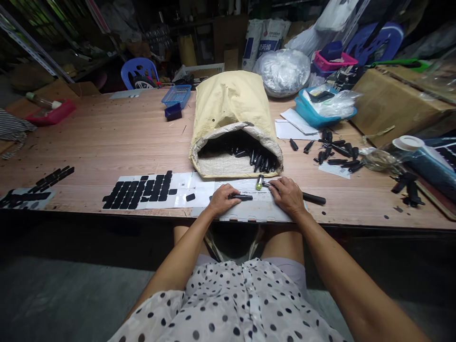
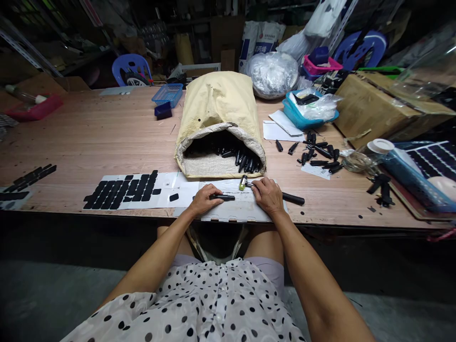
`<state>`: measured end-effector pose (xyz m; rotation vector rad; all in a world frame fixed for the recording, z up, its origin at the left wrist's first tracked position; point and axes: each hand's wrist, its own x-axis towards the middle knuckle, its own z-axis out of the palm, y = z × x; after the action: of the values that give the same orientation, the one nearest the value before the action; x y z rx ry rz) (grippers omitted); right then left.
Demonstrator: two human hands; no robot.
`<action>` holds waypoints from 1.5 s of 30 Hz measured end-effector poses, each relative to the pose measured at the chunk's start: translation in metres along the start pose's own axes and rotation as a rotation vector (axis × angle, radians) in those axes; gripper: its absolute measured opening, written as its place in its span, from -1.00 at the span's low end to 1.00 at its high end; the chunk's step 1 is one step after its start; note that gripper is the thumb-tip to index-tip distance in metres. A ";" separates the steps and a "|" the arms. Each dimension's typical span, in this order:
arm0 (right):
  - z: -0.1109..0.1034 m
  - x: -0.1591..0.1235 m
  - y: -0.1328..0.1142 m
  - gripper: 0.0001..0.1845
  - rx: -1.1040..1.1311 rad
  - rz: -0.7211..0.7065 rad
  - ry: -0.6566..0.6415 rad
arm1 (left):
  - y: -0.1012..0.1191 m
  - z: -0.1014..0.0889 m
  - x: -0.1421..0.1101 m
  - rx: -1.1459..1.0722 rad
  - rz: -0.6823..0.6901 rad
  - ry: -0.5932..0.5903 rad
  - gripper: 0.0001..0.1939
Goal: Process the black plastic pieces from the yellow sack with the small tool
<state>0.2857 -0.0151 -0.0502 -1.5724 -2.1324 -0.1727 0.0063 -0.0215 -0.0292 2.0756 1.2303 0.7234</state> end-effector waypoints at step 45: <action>-0.026 -0.001 -0.010 -0.65 0.078 0.046 0.025 | 0.005 0.007 0.003 0.044 -0.050 0.015 -0.84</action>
<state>0.2849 -0.0291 -0.0261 -1.5651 -2.0565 -0.0916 0.0156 -0.0221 -0.0292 2.0709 1.3127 0.6956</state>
